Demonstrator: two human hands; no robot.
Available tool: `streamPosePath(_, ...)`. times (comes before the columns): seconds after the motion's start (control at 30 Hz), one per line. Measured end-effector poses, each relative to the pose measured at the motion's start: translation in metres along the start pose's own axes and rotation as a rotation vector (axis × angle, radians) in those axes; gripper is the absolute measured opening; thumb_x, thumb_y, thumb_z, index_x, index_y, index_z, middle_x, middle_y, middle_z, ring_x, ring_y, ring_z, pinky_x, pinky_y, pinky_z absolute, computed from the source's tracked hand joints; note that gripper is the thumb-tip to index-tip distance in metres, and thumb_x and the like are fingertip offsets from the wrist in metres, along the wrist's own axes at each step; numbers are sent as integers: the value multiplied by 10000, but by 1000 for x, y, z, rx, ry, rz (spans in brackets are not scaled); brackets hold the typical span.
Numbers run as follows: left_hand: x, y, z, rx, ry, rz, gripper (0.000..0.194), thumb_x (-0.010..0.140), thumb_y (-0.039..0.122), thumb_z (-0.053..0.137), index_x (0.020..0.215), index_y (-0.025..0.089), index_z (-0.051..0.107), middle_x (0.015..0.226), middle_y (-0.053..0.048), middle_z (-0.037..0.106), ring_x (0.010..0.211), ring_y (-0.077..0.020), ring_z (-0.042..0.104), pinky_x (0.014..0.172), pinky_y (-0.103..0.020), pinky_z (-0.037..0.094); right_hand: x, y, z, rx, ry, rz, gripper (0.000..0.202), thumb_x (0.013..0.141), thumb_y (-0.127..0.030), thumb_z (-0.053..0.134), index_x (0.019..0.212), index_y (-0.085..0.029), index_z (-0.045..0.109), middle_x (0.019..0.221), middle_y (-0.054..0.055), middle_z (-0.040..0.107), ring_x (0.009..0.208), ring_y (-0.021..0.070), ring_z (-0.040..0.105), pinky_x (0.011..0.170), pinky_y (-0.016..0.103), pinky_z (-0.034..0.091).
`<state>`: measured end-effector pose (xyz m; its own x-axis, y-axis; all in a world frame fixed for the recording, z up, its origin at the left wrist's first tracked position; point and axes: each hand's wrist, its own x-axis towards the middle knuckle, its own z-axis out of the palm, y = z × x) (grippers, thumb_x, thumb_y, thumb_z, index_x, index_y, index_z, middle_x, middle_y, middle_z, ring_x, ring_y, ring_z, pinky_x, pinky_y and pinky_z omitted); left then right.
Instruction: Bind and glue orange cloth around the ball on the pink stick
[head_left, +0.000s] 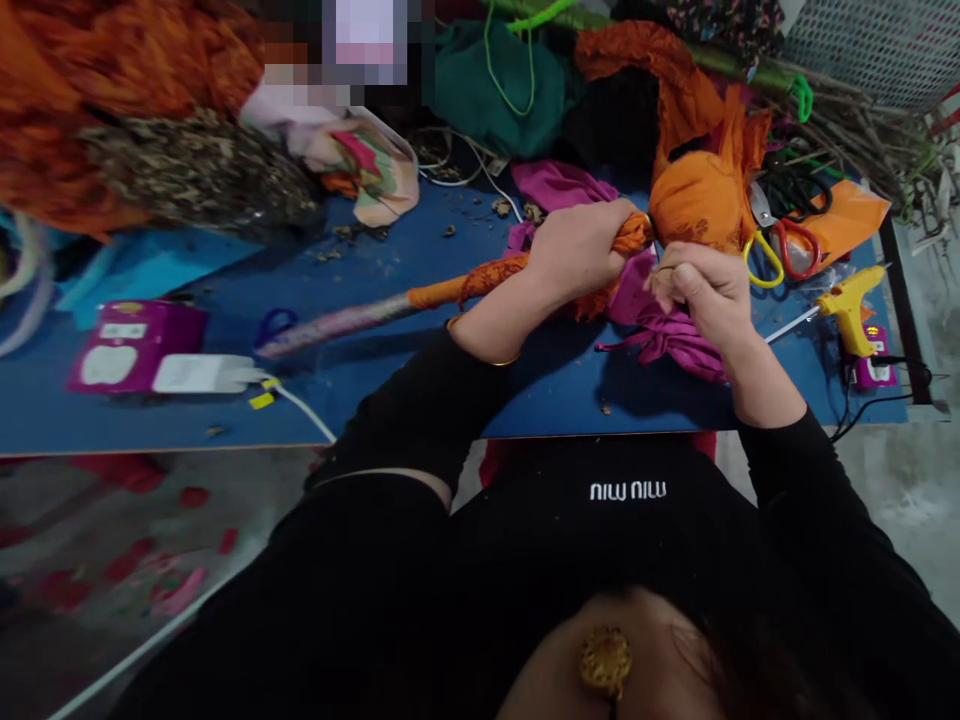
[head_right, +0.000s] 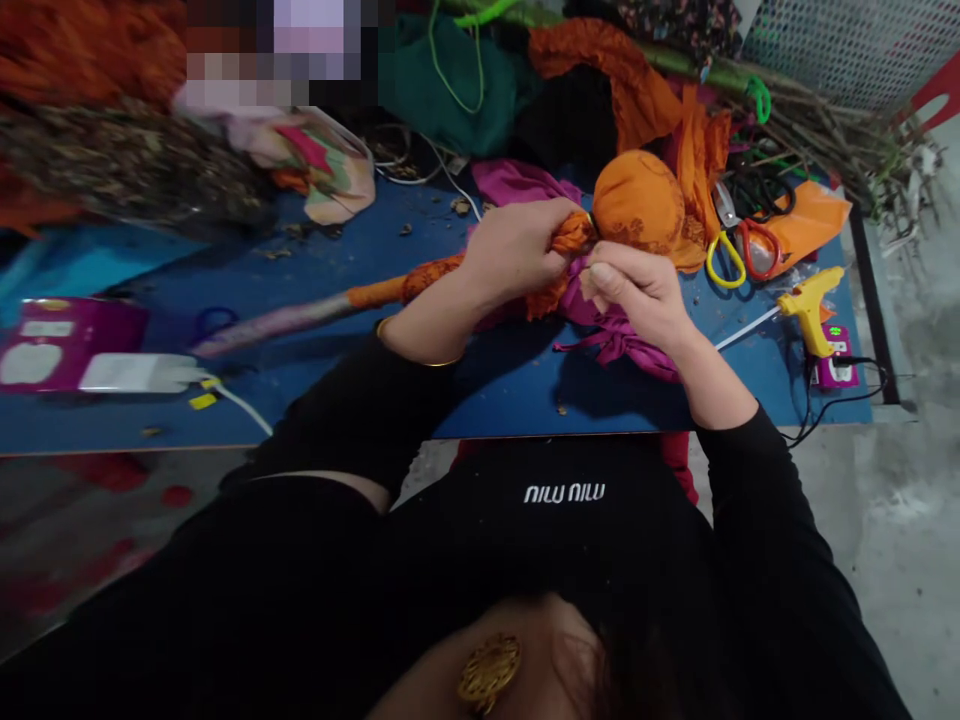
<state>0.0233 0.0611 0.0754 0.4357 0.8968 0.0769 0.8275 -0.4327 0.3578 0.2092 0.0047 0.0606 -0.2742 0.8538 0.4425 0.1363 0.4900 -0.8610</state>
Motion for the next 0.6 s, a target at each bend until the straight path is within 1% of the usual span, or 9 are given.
streamPosePath(0.07,-2,6,-2,32,6,-20,374,927,236,523,1267,230,677,1238,-88,771,1139,-318,694,876,-421,506,-1,0,8,10,33,74,586,953,-732,583,657,-231,648,587,-37,503,561,98,523,634,316,569)
streamPosePath(0.1,-3,8,-1,45,14,-25,387,944,237,510,1303,231,653,1270,-76,758,1140,-298,683,884,-414,499,-2,1,12,6,76,111,585,951,-730,589,649,-231,638,573,-40,473,545,93,498,603,298,546)
streamPosePath(0.17,-5,11,1,72,27,-33,399,994,273,471,1370,245,602,1316,-51,731,1105,-257,662,876,-399,482,-5,5,17,-2,186,160,602,948,-748,574,640,-233,614,561,-41,423,535,97,485,570,286,525)
streamPosePath(0.23,-7,13,6,100,31,-48,403,1041,325,417,1407,249,566,1329,-44,709,1057,-234,648,833,-389,461,-8,9,20,-13,271,174,597,957,-749,557,652,-237,604,573,-35,419,549,110,515,567,293,531)
streamPosePath(0.33,-7,12,14,136,21,-58,417,1071,380,358,1416,247,550,1309,-44,698,1023,-227,645,767,-383,419,-12,14,22,-41,308,160,567,1004,-707,506,700,-240,610,614,-20,461,592,127,567,568,302,532)
streamPosePath(0.4,-6,11,17,135,17,-55,429,1079,416,328,1421,269,540,1300,-30,697,1008,-218,642,756,-378,401,-14,14,24,-61,321,168,566,1020,-704,466,728,-241,611,628,-14,471,603,132,576,555,301,521)
streamPosePath(0.53,-3,9,21,62,11,-58,436,1067,435,318,1407,290,549,1308,-27,697,1009,-222,644,800,-388,411,-15,12,30,-70,385,198,573,987,-733,510,704,-243,600,607,-15,442,570,131,542,536,305,506)
streamPosePath(0.6,0,8,23,34,1,-74,430,1047,395,346,1398,285,569,1307,-39,705,1036,-240,662,828,-393,431,-14,12,31,-75,395,180,563,989,-713,529,684,-243,591,602,-18,432,568,131,536,550,311,511)
